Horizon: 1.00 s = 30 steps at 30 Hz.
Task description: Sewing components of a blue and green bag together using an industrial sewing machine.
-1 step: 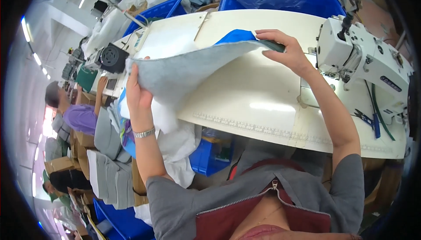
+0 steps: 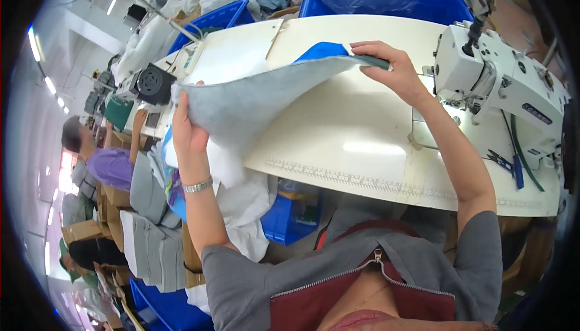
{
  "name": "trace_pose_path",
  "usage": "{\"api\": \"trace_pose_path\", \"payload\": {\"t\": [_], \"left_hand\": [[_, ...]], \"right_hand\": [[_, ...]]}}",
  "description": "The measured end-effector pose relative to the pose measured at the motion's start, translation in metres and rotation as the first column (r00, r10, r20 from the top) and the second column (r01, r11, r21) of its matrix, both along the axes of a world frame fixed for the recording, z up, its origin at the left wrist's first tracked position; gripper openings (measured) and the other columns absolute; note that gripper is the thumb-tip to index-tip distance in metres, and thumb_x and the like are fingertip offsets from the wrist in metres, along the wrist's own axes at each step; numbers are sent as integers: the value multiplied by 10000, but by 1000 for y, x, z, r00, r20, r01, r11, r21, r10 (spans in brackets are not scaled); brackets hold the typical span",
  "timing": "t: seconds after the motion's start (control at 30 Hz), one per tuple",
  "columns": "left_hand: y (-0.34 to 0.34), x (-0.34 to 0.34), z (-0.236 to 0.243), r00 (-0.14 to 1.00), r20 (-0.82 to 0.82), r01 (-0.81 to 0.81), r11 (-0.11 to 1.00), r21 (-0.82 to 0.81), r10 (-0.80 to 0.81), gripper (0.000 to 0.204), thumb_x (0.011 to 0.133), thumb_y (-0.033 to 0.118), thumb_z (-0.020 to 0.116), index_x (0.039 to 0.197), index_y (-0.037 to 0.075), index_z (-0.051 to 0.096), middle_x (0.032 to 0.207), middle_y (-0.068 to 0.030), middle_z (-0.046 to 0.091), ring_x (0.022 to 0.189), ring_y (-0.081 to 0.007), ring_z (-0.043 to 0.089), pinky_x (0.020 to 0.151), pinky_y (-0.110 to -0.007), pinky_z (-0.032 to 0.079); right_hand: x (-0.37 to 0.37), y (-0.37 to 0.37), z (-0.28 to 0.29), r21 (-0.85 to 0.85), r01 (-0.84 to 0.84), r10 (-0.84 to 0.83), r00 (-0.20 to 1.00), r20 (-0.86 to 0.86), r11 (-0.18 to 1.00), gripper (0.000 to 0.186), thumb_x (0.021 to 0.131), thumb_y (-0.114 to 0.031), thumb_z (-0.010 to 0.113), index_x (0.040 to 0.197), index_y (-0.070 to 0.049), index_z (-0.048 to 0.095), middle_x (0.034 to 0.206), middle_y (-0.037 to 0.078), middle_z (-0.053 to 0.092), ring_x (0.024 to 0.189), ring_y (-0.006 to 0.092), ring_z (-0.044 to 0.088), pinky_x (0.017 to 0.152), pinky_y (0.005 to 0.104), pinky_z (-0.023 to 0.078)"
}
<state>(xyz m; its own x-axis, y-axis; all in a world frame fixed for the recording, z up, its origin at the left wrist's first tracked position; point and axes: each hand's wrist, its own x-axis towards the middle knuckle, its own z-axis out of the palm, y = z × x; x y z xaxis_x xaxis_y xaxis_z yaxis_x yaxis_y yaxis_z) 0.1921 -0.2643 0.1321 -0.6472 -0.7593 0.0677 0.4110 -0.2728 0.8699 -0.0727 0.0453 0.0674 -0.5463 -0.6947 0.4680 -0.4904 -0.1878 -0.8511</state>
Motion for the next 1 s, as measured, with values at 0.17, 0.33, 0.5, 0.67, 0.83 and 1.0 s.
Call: {"api": "trace_pose_path", "payload": {"t": [0.17,0.33,0.5,0.67,0.83,1.0], "left_hand": [[-11,-9,-1,999,5,-43,999,22,43,426,1012,213,497,1336,-58,440,1356,-193,525,1188,-288,547,1037,-432,441],[-8,-7,1,998,20,-53,997,50,52,432,1013,224,496,1338,-55,441,1336,-171,541,1174,-280,552,1030,-421,442],[-8,-2,-2,997,26,-72,996,50,71,419,1012,239,502,1314,-50,462,1290,-150,569,1162,-266,553,1022,-412,443],[29,29,4,903,176,415,692,-591,-391,424,925,307,649,1177,-31,599,1178,-217,638,1108,-396,614,1060,-563,351],[100,-15,30,489,759,770,-197,-607,-430,548,733,226,801,1251,151,640,1372,-138,550,1352,-367,421,1106,-540,255],[96,-63,-24,635,771,721,-321,-614,-49,407,806,83,688,1191,215,672,1387,-63,538,1346,-332,427,1081,-527,317]], "right_hand": [[-17,-20,1,-103,35,-9,971,240,994,273,886,-267,688,983,-15,729,874,35,703,821,103,610,762,251,456],[-21,-39,1,-198,48,40,907,418,979,353,876,-338,688,947,5,727,863,49,696,810,111,601,752,262,449],[-20,-43,-6,-156,49,31,880,474,986,389,852,-383,704,940,-5,725,878,53,694,822,123,601,753,280,446],[-58,-34,-37,28,246,-240,905,353,969,387,839,-357,691,1018,-15,708,931,102,695,870,191,621,810,306,456],[-55,-16,-82,295,607,-604,789,-112,738,550,851,-203,594,1377,-92,476,1390,192,489,1244,360,501,1040,413,417],[10,42,-82,302,495,-422,863,-277,815,522,865,-88,586,1377,-124,487,1394,142,493,1264,333,489,1062,396,401]]}}
